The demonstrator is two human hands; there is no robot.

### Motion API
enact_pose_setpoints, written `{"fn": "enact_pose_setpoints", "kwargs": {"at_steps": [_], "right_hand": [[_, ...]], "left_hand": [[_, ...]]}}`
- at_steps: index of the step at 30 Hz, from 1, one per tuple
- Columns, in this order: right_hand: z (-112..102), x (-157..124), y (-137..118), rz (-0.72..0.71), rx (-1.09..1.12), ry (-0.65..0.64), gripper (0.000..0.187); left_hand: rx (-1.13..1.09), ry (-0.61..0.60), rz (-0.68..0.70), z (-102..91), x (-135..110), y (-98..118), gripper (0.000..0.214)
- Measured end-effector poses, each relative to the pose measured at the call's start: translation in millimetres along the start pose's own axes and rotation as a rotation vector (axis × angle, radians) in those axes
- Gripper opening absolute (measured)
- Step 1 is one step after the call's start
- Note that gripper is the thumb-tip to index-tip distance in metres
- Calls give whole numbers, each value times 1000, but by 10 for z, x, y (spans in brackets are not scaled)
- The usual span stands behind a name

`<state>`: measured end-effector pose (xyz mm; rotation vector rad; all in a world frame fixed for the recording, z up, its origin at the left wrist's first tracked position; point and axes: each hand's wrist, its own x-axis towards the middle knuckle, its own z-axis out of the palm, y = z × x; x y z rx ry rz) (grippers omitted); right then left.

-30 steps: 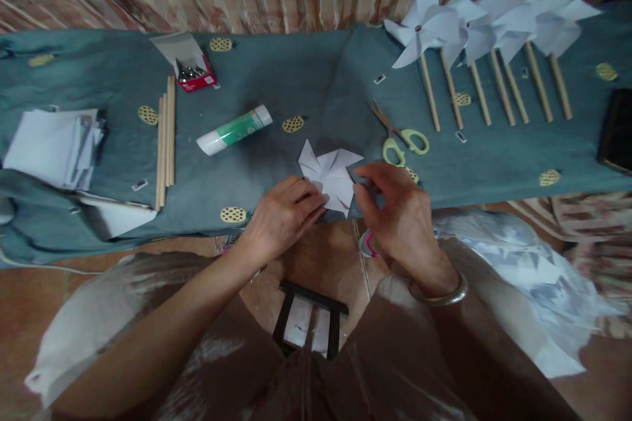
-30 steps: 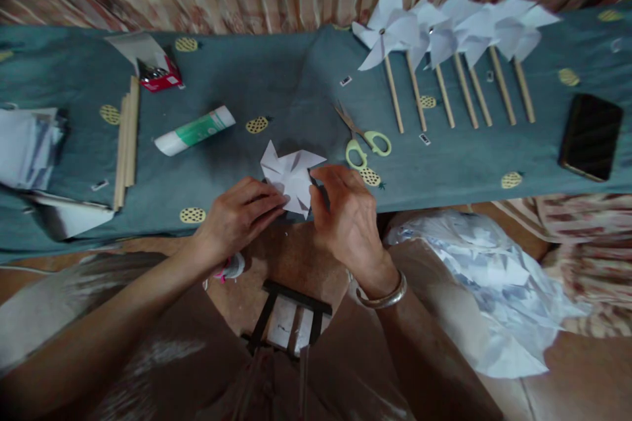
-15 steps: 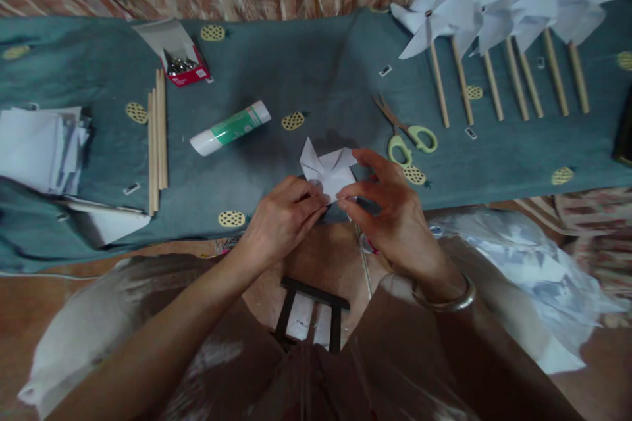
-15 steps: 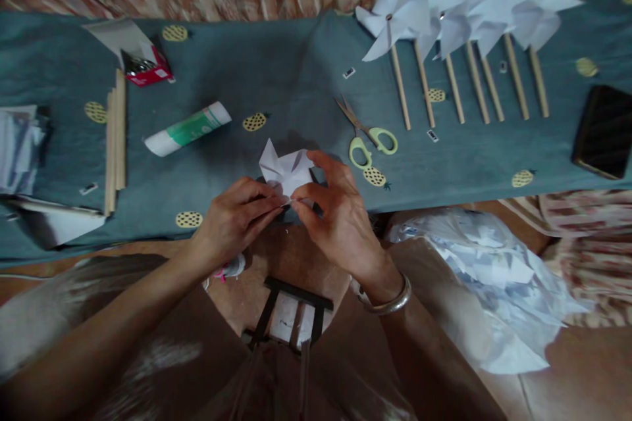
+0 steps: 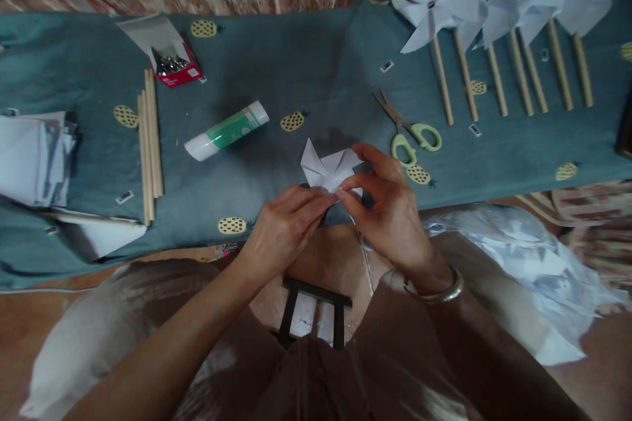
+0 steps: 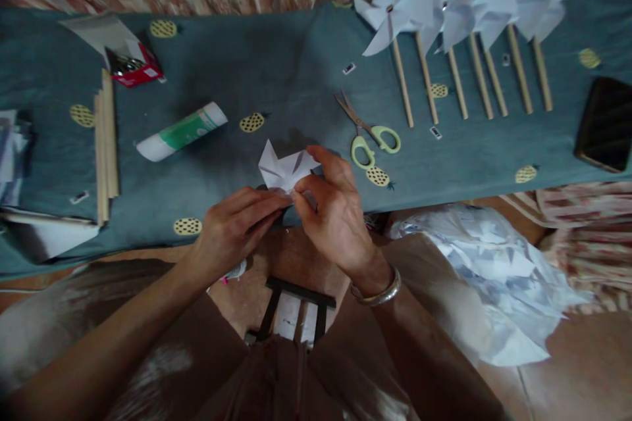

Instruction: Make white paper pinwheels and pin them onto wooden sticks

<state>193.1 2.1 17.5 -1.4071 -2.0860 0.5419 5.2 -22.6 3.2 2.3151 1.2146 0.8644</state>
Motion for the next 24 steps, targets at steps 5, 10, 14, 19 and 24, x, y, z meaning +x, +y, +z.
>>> {"fn": "enact_pose_setpoints", "kwargs": {"at_steps": [5, 10, 14, 19, 24], "right_hand": [[13, 0, -3, 13, -15, 6, 10], [-14, 3, -14, 38, -19, 17, 6], [-39, 6, 4, 39, -13, 25, 4], [-30, 1, 22, 42, 34, 44, 7], [-24, 5, 21, 17, 7, 57, 5]], "left_hand": [[9, -12, -18, 5, -4, -6, 20], [10, 1, -27, 19, 0, -13, 20], [14, 2, -18, 20, 13, -14, 18], [22, -2, -16, 15, 19, -8, 19], [18, 0, -33, 14, 18, -7, 18]]}}
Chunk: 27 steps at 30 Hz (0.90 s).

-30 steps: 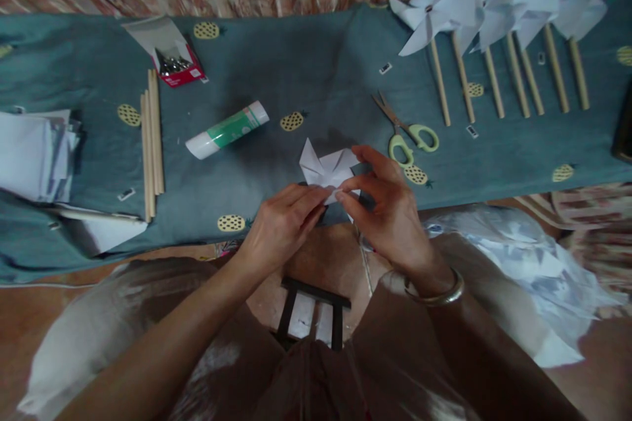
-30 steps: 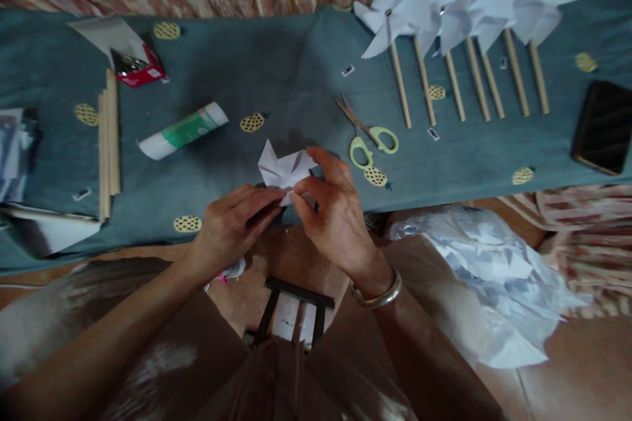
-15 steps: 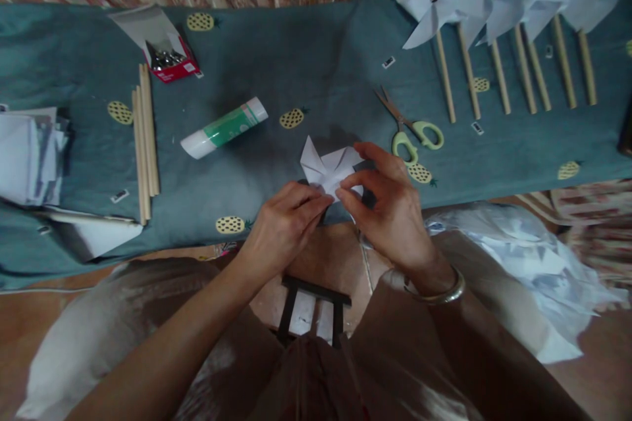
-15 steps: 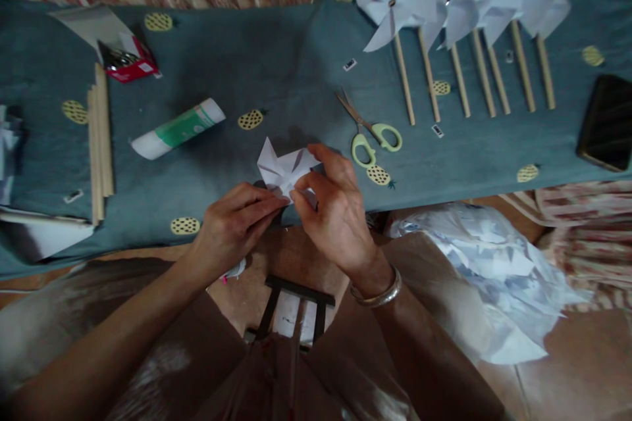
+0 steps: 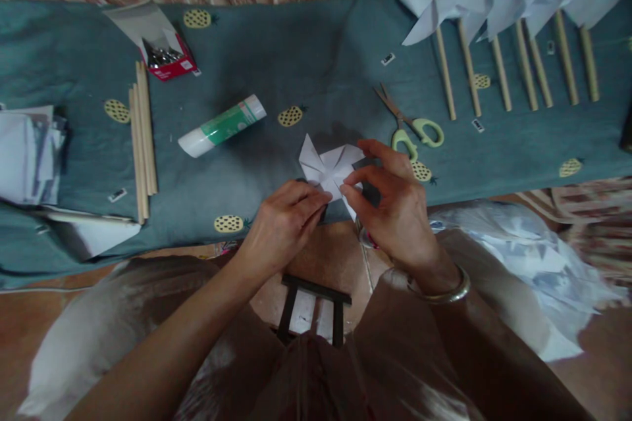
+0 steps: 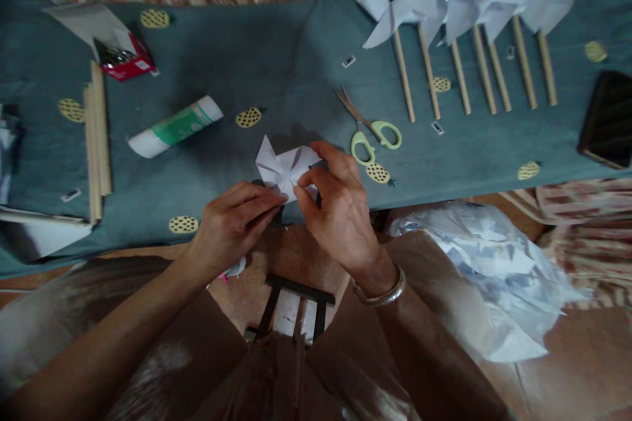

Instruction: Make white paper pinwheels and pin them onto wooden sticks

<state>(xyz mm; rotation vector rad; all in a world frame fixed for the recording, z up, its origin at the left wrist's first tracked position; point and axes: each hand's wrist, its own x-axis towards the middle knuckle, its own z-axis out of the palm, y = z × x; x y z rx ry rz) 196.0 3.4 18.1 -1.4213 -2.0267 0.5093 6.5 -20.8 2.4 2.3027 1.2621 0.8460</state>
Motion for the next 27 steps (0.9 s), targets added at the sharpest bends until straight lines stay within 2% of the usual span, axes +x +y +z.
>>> {"fn": "enact_pose_setpoints", "kwargs": {"at_steps": [10, 21, 27], "right_hand": [[21, -20, 14, -35, -28, 2, 10], [40, -51, -2, -128, -73, -101, 28], [38, -45, -30, -150, -155, -136, 30]], "left_hand": [[-23, -21, -11, -7, 21, -11, 18], [-15, -35, -9, -10, 22, -12, 18], [-19, -38, -16, -10, 23, -14, 18]]}}
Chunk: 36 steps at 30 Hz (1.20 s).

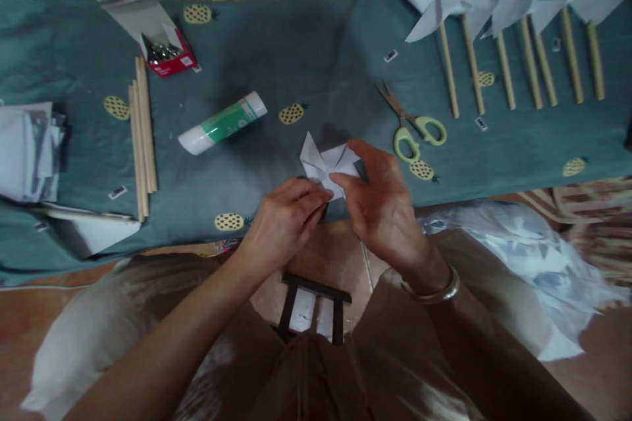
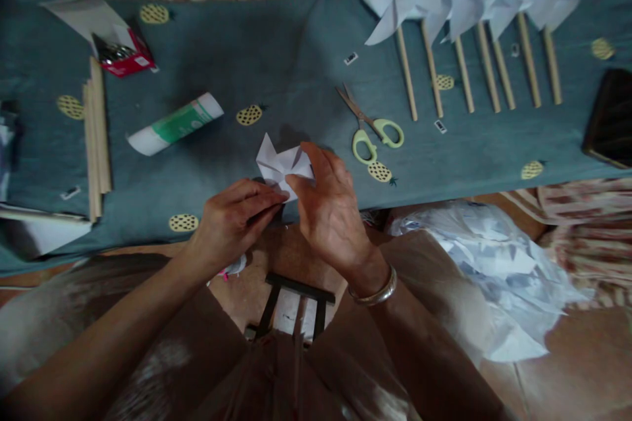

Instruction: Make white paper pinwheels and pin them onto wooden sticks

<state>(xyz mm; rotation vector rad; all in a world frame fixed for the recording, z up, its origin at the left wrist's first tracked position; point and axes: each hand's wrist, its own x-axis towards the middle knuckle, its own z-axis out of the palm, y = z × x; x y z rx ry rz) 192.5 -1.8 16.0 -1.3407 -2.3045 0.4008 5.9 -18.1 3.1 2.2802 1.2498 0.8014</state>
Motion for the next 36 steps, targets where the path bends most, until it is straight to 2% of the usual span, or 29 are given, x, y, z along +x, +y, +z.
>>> {"fn": "enact_pose_setpoints", "kwargs": {"at_steps": [4, 11, 17, 22, 27, 32, 36], "right_hand": [[35, -10, -32, -2, -60, -16, 28], [192, -56, -52, -30, -60, 72, 30], [91, -63, -14, 5, 88, 68, 32], [45, -45, -23, 37, 54, 39, 34], [115, -47, -44, 24, -21, 20, 29], [239, -64, -55, -10, -66, 100, 28], [248, -77, -46, -8, -40, 109, 27]], "left_hand": [[5, 5, 11, 2, -3, -4, 17], [9, 3, -24, 3, -6, 22, 17], [27, 5, -27, 16, -4, 19, 17], [23, 3, -27, 18, -3, 10, 17], [17, 4, -17, 18, -1, 14, 16], [12, 10, -22, 17, 0, 16, 16], [1, -1, -23, 9, 2, 14, 16]]}}
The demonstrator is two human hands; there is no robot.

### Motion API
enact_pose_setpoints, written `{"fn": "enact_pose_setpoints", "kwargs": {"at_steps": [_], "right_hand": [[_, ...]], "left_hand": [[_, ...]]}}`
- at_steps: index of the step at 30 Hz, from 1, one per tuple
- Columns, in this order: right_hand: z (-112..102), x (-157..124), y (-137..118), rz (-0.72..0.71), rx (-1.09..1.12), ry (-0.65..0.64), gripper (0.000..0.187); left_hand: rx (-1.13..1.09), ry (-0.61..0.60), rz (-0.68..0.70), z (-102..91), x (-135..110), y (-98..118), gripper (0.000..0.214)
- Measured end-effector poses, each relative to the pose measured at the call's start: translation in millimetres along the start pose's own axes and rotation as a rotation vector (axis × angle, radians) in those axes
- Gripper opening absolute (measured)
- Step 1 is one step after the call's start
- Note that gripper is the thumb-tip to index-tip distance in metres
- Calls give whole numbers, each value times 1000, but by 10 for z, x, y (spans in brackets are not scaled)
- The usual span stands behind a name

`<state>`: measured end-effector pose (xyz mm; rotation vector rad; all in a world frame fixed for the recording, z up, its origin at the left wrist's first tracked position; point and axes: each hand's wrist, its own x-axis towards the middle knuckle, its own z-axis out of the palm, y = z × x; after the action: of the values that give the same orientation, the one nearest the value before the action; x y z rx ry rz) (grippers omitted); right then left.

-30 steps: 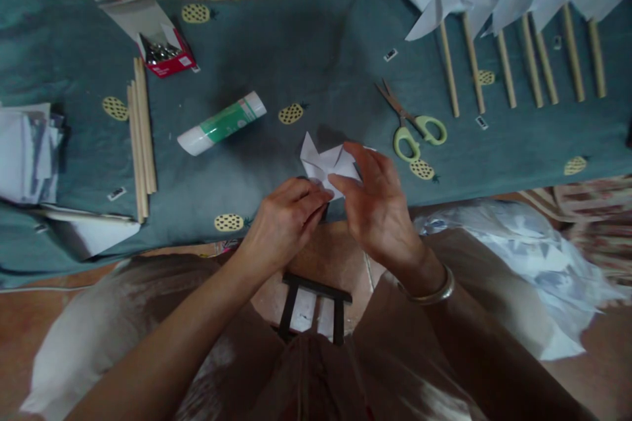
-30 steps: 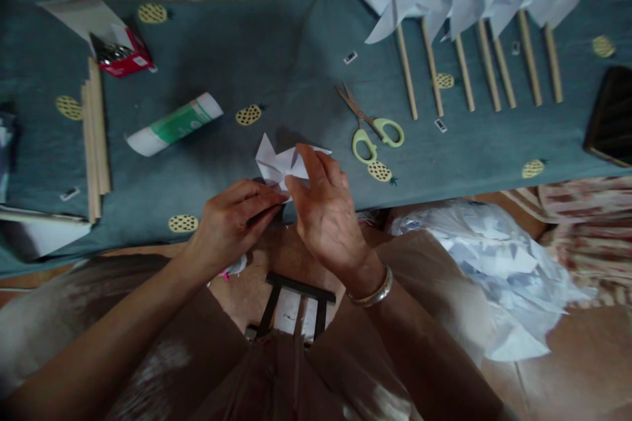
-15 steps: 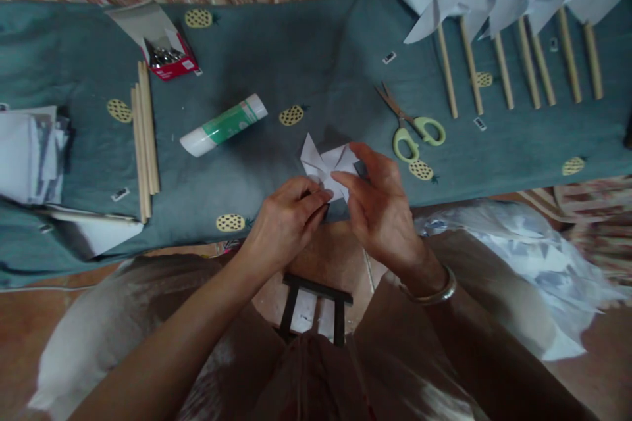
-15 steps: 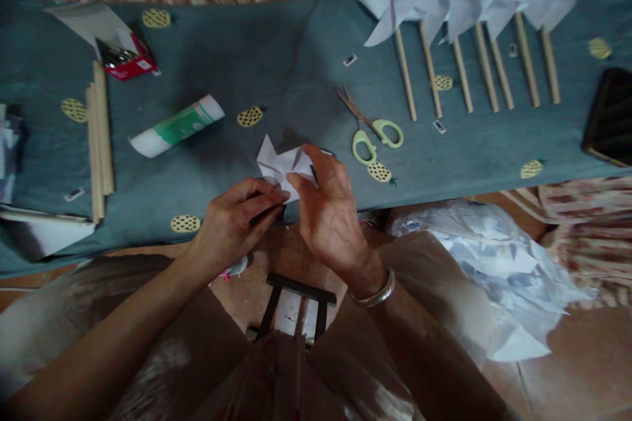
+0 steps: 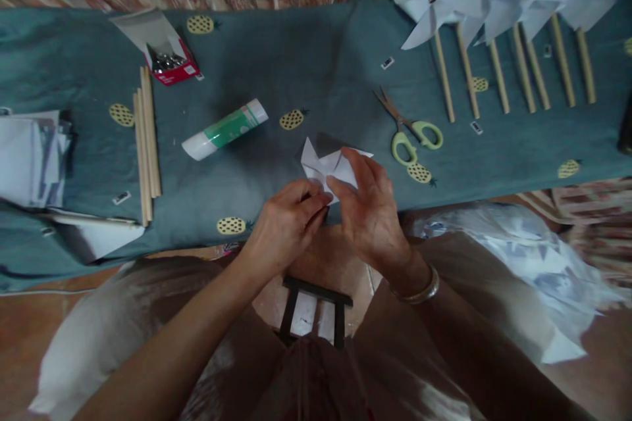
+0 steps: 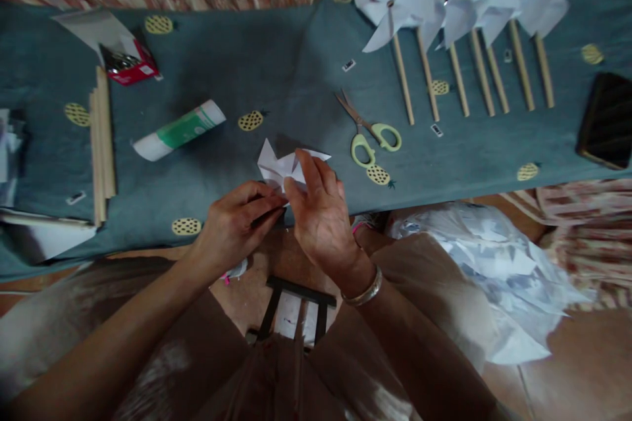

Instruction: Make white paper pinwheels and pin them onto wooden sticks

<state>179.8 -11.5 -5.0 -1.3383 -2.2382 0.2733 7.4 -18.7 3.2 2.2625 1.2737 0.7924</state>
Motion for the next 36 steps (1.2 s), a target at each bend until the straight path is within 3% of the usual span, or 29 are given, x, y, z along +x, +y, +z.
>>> {"fn": "enact_pose_setpoints", "kwargs": {"at_steps": [6, 23, 30, 36], "right_hand": [[-126, 38, 54, 32, 149, -5, 36], [-90, 34, -10, 18, -47, -58, 25], [-63, 8, -9, 24, 7, -42, 29], [-114, 26, 15, 97, 103, -63, 36]], "left_hand": [[0, -3, -11, 4, -5, -6, 17], [-3, -1, -28, -1, -19, 4, 17], [2, 16, -16, -21, -7, 12, 22], [131, -14, 28, -18, 38, 26, 19]]}}
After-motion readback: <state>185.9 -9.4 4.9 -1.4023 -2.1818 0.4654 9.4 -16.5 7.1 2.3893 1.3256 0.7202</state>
